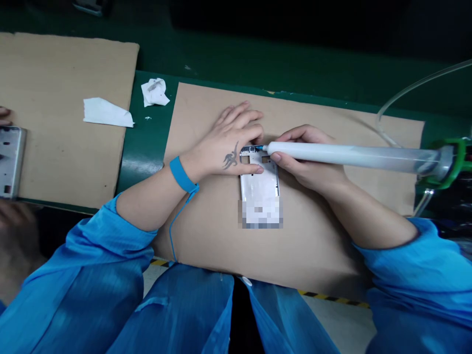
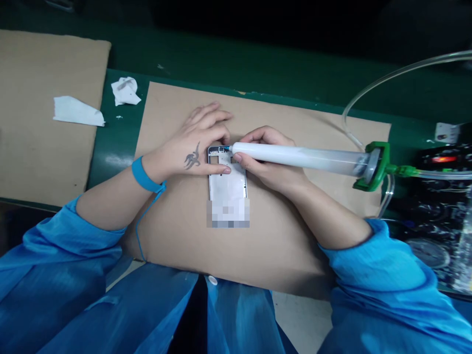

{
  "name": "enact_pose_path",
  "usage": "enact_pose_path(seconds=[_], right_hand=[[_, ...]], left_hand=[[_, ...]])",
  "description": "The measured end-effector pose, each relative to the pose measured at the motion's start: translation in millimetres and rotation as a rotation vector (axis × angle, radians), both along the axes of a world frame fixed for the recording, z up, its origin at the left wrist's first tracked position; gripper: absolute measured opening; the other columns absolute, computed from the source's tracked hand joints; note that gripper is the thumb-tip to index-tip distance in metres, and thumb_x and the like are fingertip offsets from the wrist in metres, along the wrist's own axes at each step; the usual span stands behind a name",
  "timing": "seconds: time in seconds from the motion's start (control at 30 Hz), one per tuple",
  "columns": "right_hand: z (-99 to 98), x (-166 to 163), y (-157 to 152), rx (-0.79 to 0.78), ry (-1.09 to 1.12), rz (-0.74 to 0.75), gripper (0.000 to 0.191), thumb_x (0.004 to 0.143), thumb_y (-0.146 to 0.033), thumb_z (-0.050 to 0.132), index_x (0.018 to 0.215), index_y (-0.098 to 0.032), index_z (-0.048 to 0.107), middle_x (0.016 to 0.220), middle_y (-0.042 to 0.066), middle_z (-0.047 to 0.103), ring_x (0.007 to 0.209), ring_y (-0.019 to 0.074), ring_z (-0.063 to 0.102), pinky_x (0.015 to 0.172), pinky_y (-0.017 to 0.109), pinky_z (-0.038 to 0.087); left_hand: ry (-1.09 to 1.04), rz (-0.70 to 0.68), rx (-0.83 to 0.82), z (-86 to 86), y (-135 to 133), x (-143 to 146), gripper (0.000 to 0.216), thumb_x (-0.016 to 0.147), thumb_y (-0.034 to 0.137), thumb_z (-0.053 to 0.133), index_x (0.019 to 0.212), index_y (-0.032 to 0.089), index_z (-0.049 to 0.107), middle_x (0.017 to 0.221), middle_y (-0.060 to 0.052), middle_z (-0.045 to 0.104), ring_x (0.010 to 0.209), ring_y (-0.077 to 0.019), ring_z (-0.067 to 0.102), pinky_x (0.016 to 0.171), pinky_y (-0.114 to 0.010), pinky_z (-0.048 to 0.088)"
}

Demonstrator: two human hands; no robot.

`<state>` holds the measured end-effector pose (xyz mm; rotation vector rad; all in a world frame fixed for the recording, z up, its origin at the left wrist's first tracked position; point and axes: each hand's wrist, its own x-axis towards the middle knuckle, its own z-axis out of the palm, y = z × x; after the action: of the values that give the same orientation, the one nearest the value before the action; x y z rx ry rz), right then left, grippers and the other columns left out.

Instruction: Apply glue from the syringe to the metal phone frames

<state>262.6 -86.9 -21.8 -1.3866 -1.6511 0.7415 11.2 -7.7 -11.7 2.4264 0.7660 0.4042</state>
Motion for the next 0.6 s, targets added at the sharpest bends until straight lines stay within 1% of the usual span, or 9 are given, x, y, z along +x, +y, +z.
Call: enact_pose_path(seconds=[0.23, 0.37, 0.43, 0.5, 0.6], right_hand=[[1.7, 0.6, -0.6, -0.019, -0.014, -0.033, 0.038, 0.086, -0.059, 0.093, 0.099, -0.028, 0.076, 0.092, 0.004, 0.08, 0.075, 0.0244, 0.076, 0.067, 0.042, 0.065], [2.2, 1.8, -1.1, -0.041, 0.021, -0.055, 0.041, 0.085, -0.065, 0.093, 0.094, -0.03, 0.074, 0.085, 0.003, 0.079, 0.069, 0.0236, 0.072, 0.059, 0.04, 0.059], [1.3, 3.5, -1.5, -0.025, 0.122, -0.059, 0.044, 0.085, -0.069, 0.092, 0.091, -0.03, 0.072, 0.077, 0.002, 0.076, 0.06, 0.0213, 0.067, 0.051, 0.038, 0.053], [-0.5, 5.9, -2.2, 0.004, 0.257, -0.03, 0.047, 0.085, -0.072, 0.091, 0.089, -0.03, 0.07, 0.07, 0.0, 0.072, 0.051, 0.0182, 0.06, 0.045, 0.036, 0.046], [-3.8, 9.4, -4.1, 0.028, 0.403, 0.024, 0.048, 0.085, -0.074, 0.089, 0.086, -0.03, 0.069, 0.064, -0.001, 0.071, 0.043, 0.0162, 0.055, 0.038, 0.034, 0.04]], left_hand=[[0.006, -0.001, 0.008, -0.9, 1.2, -0.3, 0.07, 0.085, 0.083, 0.084, 0.125, 0.027, 0.076, 0.175, -0.015, 0.054, 0.176, -0.0501, 0.027, 0.145, -0.073, 0.013], [0.022, -0.004, 0.018, -0.7, 0.5, -0.4, 0.07, 0.086, 0.083, 0.084, 0.126, 0.026, 0.077, 0.175, -0.015, 0.053, 0.176, -0.05, 0.028, 0.144, -0.073, 0.015], [0.023, -0.006, 0.027, -1.0, -0.1, -0.3, 0.071, 0.086, 0.084, 0.084, 0.125, 0.026, 0.077, 0.176, -0.016, 0.053, 0.176, -0.0499, 0.028, 0.144, -0.073, 0.017], [0.013, -0.012, 0.031, -0.6, -0.2, -0.4, 0.074, 0.086, 0.087, 0.083, 0.126, 0.025, 0.078, 0.175, -0.016, 0.054, 0.176, -0.0499, 0.029, 0.144, -0.073, 0.017], [-0.003, -0.022, 0.019, 2.2, 3.8, -3.5, 0.08, 0.087, 0.095, 0.075, 0.125, 0.025, 0.079, 0.172, -0.015, 0.057, 0.175, -0.0486, 0.031, 0.145, -0.071, 0.021]])
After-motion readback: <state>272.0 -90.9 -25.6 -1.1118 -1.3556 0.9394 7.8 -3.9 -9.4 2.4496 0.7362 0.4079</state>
